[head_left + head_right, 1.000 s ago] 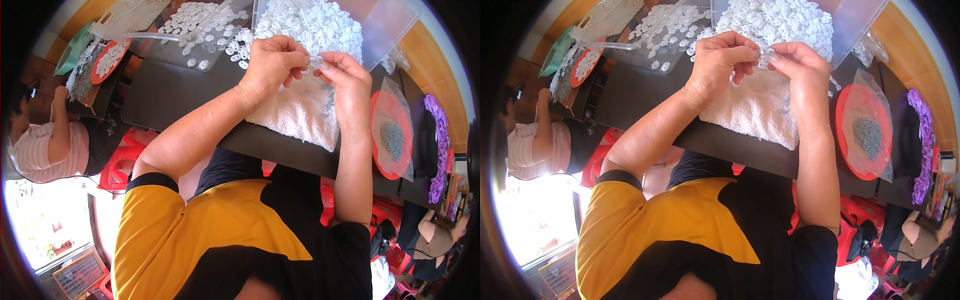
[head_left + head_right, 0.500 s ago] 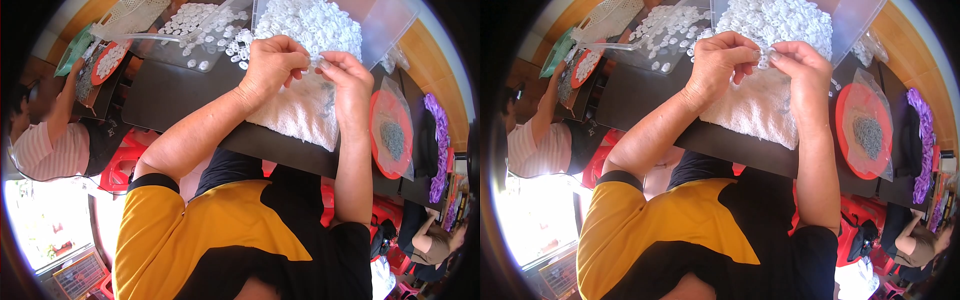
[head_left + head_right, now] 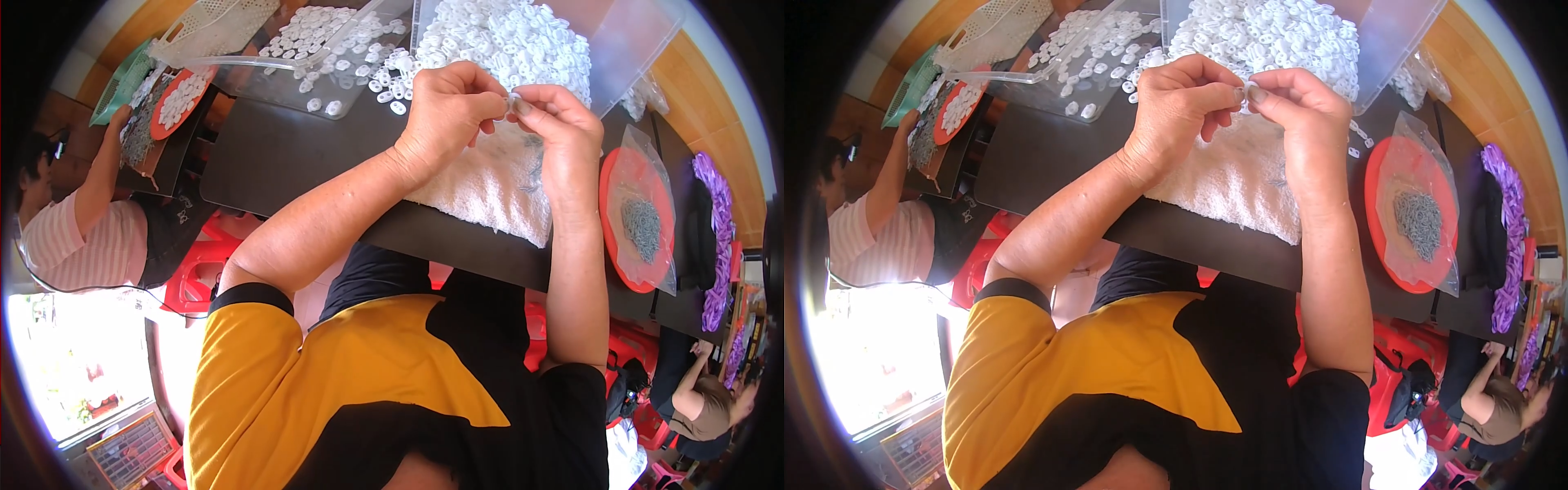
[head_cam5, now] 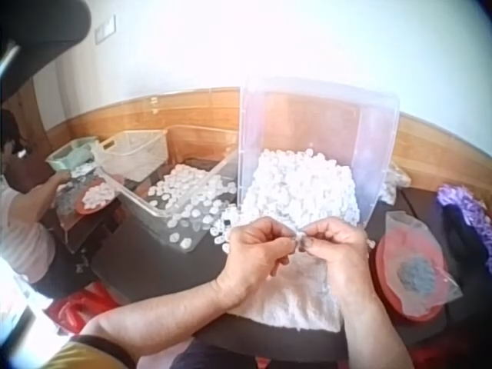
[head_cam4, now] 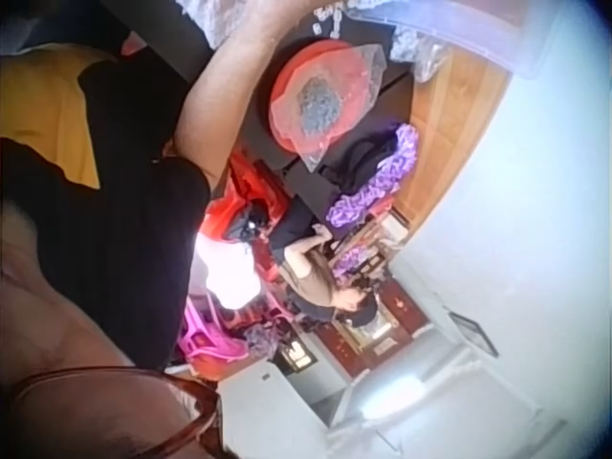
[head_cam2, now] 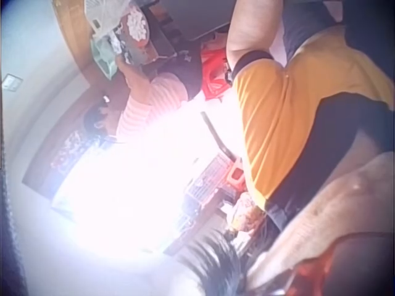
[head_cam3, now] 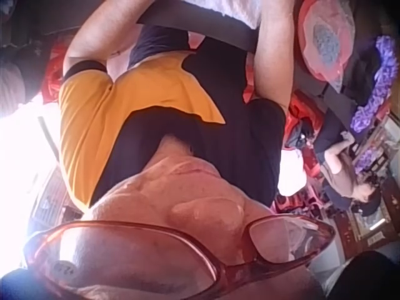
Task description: Inspecting small white plastic components for defects at a workbench.
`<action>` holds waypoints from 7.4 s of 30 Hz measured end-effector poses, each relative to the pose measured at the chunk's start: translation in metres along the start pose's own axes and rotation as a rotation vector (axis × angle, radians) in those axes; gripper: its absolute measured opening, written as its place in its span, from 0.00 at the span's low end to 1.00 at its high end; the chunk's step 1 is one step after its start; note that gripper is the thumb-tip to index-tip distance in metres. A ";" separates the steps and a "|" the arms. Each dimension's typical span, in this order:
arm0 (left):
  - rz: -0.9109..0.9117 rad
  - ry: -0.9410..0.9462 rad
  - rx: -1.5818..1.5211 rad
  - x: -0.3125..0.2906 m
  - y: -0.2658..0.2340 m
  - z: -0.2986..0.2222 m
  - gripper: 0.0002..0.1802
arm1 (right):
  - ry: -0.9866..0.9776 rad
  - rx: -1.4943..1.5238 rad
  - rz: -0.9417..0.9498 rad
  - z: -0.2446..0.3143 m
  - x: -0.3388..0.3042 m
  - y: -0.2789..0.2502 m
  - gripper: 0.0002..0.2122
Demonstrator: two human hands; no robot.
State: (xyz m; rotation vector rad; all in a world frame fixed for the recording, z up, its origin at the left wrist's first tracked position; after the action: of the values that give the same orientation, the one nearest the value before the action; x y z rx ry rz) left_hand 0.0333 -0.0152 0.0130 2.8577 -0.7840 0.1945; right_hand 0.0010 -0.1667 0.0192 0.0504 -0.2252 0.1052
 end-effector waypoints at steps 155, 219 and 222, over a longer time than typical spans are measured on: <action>-0.276 0.636 1.254 -0.031 -0.059 -0.113 0.06 | 0.007 0.108 -0.002 0.017 -0.007 -0.017 0.13; 0.249 0.124 0.457 0.005 0.006 -0.015 0.12 | 0.013 0.002 -0.019 0.006 -0.002 -0.007 0.05; 0.215 0.134 0.389 0.005 0.006 -0.016 0.12 | -0.025 -0.022 -0.015 0.009 -0.004 -0.005 0.04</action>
State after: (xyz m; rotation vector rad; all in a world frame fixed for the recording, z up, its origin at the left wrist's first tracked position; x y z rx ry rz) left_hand 0.0334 -0.0193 0.0301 3.0610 -1.1335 0.6238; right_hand -0.0041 -0.1723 0.0266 0.0317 -0.2504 0.0870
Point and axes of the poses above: each hand's wrist, its own x-axis towards the middle knuckle, its own y-axis out of the palm, z = x × y, the point moved 3 cm from there along x, towards the middle knuckle, and after that the axes turned 14 degrees about z, right-handed, at the moved point
